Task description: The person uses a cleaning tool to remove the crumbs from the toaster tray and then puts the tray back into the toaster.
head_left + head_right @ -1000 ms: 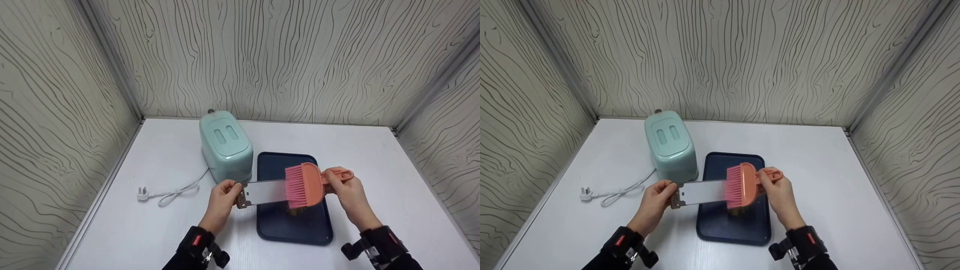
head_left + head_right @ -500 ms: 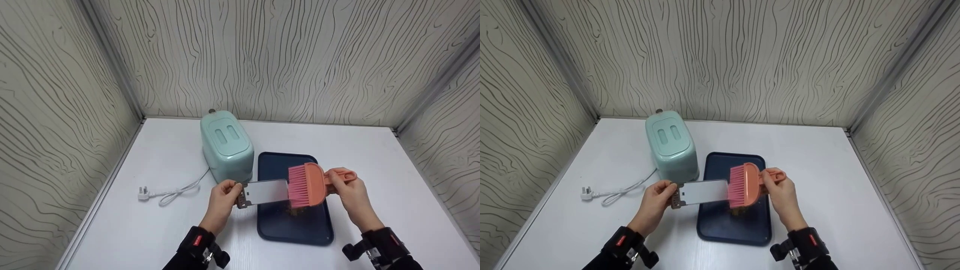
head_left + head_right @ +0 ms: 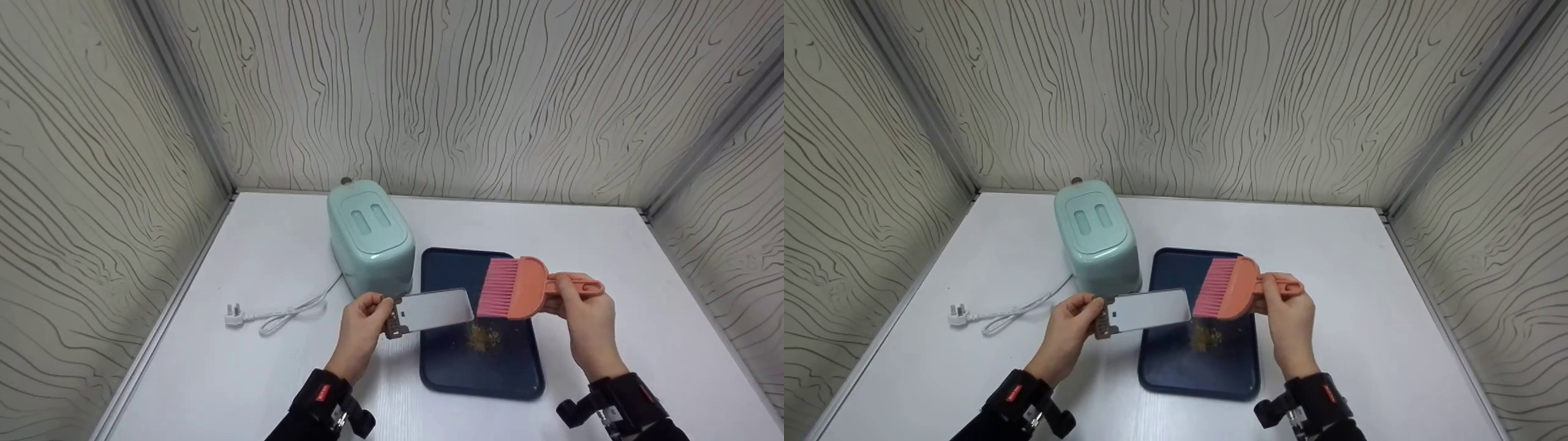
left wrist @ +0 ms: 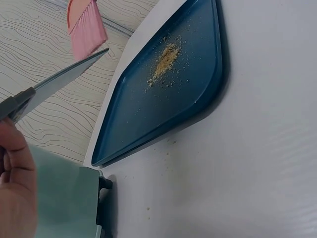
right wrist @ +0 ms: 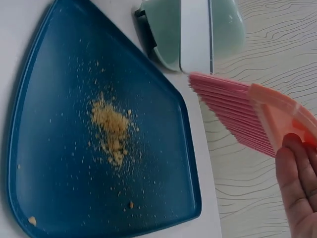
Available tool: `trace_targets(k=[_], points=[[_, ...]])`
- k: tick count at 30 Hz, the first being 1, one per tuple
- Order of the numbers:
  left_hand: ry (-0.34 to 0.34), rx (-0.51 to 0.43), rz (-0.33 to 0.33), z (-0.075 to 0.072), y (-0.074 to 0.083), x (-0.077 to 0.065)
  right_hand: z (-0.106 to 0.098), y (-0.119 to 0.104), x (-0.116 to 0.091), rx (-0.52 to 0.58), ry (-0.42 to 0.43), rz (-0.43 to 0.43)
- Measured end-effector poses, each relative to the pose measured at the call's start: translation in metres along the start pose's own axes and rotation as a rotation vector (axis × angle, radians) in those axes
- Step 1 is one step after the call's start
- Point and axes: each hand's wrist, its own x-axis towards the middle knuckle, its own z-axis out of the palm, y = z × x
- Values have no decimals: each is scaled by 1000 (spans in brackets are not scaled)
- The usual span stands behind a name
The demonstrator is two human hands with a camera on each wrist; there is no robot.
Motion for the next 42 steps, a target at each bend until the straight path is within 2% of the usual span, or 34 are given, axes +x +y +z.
trace_targets(k=[5, 16, 24, 30, 37, 42], points=[[0, -3, 6, 2, -1, 0, 9, 0, -7, 102, 3, -32], [-16, 3, -5, 5, 0, -2, 26, 5, -16, 150, -32, -101], [-46, -24, 2, 6, 2, -3, 25, 10, -19, 106, -30, -58], [-23, -33, -3, 4, 2, -3, 17, 14, -21, 34, -40, -12], [-11, -49, -1, 3, 1, -1, 6, 18, -22, 20, -39, 50], [6, -38, 9, 2, 0, -1, 0, 18, -23, 20, -37, 63]])
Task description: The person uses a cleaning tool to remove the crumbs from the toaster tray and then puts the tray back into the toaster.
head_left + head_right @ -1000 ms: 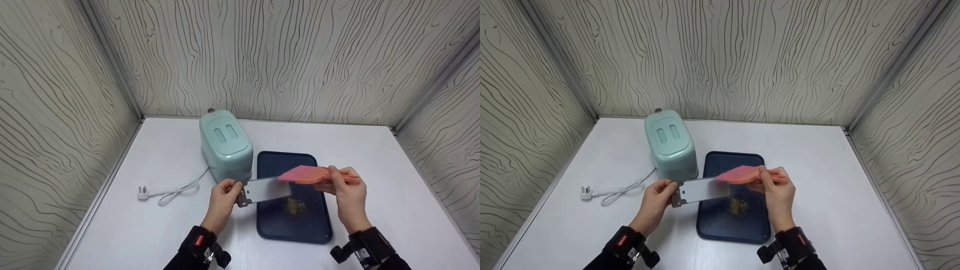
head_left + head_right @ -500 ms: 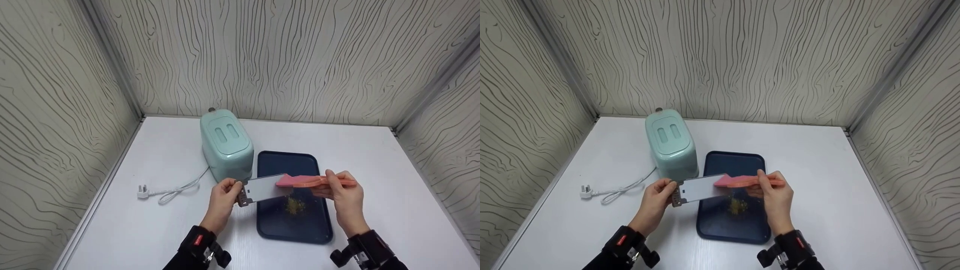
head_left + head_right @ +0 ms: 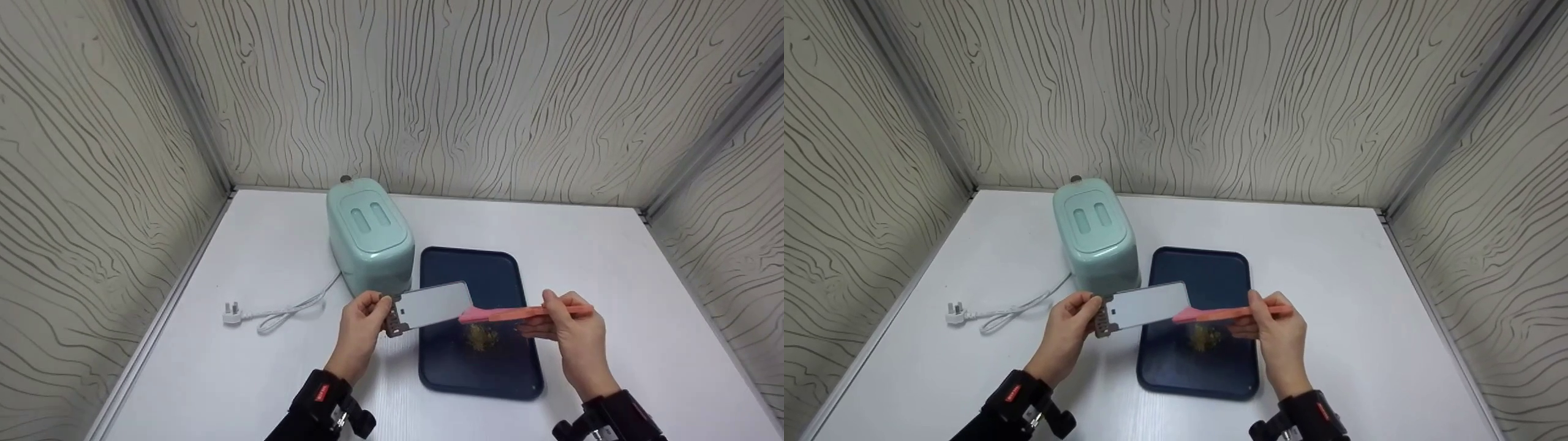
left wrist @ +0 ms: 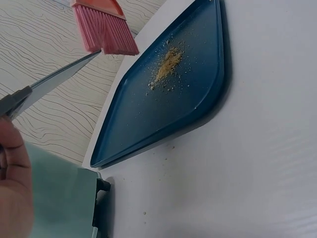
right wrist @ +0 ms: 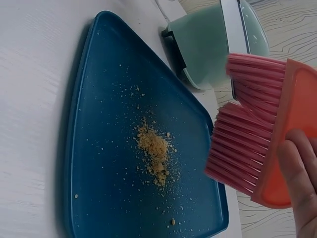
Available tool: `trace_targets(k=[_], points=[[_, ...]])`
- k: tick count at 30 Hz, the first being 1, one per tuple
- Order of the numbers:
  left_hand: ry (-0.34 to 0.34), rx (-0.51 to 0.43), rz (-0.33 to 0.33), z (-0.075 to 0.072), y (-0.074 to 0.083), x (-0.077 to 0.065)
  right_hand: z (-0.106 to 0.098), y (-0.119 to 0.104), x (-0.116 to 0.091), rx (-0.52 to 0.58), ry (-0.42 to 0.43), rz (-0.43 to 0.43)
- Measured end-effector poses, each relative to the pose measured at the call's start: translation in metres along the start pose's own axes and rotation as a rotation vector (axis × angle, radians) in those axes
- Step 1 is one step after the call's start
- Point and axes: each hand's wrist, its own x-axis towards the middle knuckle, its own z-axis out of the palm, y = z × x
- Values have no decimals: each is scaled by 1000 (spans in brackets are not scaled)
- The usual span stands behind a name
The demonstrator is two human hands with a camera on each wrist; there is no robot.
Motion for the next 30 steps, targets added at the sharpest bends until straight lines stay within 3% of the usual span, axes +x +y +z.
trace_targets(k=[15, 25, 30], points=[[32, -6, -2, -3, 0, 0, -15, -4, 2, 34, 69, -1], [38, -55, -29, -4, -3, -2, -37, -11, 12, 227, 174, -65], [40, -53, -25, -6, -4, -3, -52, -8, 18, 245, 207, -59]])
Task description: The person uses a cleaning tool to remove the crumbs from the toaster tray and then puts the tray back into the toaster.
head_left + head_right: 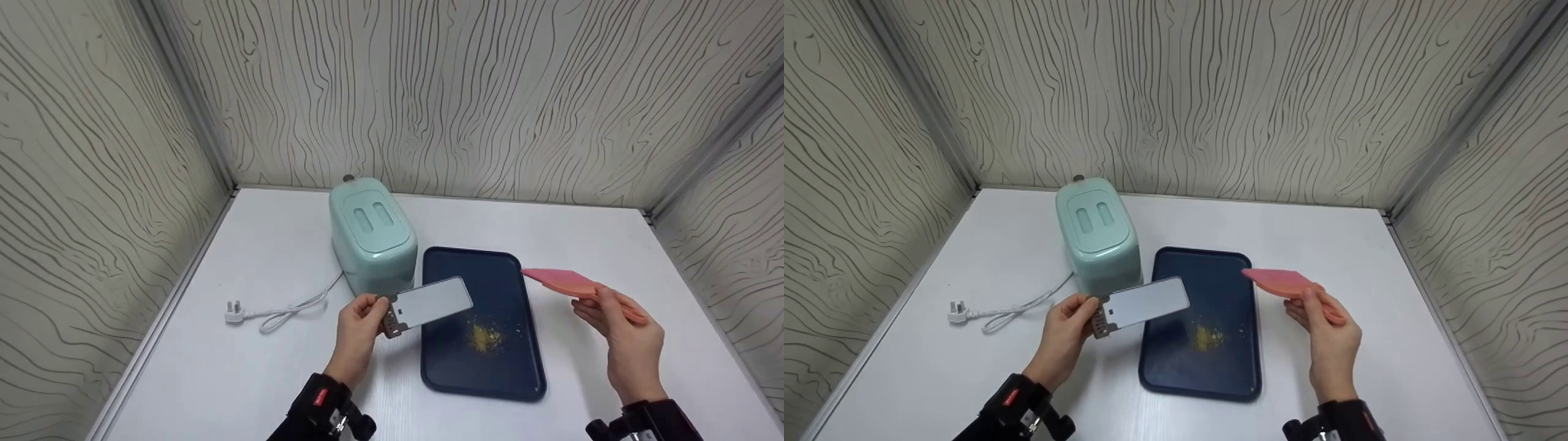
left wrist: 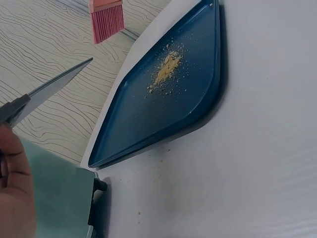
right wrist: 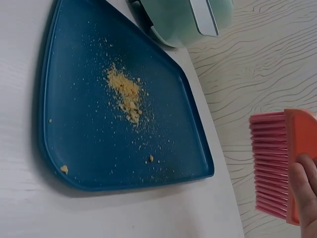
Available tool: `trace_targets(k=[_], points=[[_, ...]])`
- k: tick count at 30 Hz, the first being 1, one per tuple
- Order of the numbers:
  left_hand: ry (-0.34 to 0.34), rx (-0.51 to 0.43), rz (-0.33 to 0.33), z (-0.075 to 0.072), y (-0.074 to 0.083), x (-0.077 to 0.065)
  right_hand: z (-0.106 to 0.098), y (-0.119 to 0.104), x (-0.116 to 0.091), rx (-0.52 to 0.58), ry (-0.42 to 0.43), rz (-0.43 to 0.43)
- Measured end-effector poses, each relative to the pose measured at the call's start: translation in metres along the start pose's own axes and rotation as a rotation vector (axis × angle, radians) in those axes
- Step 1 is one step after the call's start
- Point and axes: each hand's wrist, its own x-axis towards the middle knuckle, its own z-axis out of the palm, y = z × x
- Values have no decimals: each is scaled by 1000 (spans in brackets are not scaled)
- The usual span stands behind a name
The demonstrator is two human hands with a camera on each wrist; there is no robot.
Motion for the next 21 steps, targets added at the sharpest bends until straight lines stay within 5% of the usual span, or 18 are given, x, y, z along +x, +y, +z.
trace_targets(k=[12, 21], points=[[-10, -39, -21, -2, 2, -3, -42, 24, 20, -203, 134, 117], [-18, -57, -20, -3, 1, -3, -66, 39, 23, -752, 119, 246]])
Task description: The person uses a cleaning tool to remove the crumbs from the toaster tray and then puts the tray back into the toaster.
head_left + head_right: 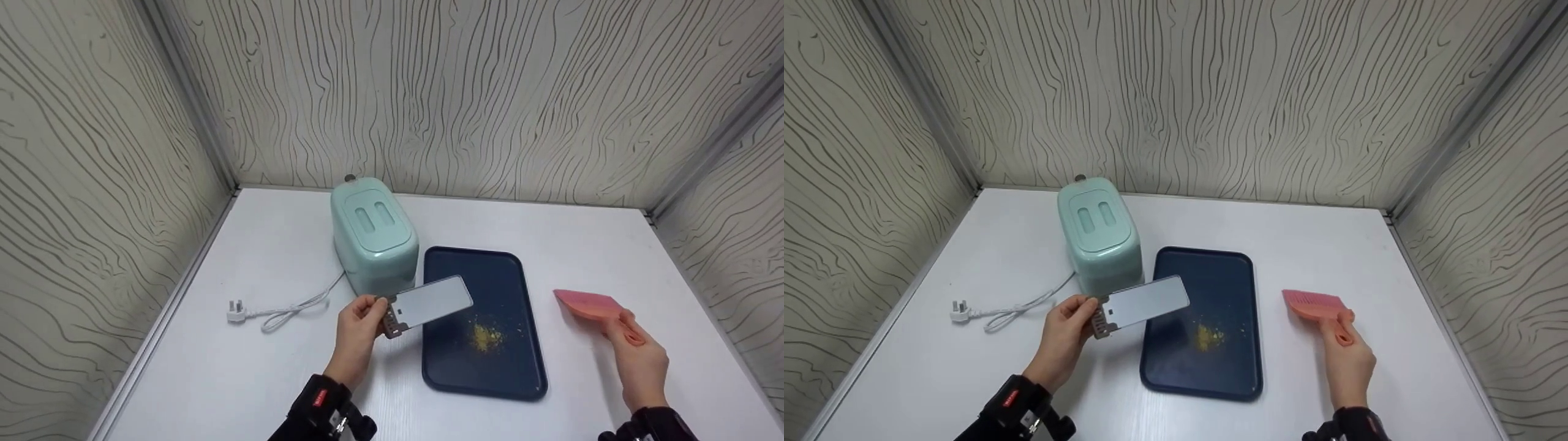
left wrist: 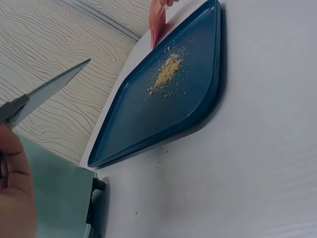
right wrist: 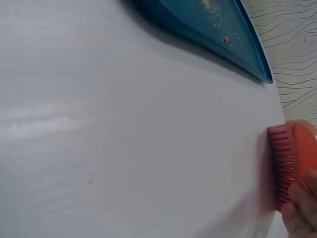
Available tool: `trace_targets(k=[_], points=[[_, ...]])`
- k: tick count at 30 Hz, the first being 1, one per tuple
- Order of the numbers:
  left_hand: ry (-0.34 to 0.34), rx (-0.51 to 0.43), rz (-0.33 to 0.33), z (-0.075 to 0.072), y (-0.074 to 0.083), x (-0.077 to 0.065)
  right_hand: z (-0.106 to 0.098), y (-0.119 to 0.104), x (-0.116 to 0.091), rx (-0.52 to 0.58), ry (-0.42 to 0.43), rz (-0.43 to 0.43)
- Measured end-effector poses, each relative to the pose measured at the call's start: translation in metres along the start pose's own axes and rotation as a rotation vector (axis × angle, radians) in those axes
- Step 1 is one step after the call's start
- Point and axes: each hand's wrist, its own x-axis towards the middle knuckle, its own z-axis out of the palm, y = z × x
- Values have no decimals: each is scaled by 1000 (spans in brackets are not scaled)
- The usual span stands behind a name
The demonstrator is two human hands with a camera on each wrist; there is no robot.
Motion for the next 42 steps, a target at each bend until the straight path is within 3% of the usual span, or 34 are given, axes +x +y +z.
trace_targets(k=[5, 12, 15, 21, 27, 38, 42], points=[[8, 5, 5, -1, -1, 0, -1, 7, 3, -196, 17, -58], [19, 21, -9, -2, -3, 0, -2, 17, 5, -287, 83, -149], [23, 20, -10, -2, -4, 0, -1, 18, 7, -391, 94, -197], [30, 8, -12, -2, -4, 0, -2, 19, 10, -636, 57, -279], [30, -8, -12, -2, -4, -1, -3, 21, 15, -798, 7, -365], [7, -42, 9, -3, -3, -2, 4, 27, 16, -873, 0, -480], [1, -40, 20, -3, -1, -3, 4, 26, 16, -879, 1, -466]])
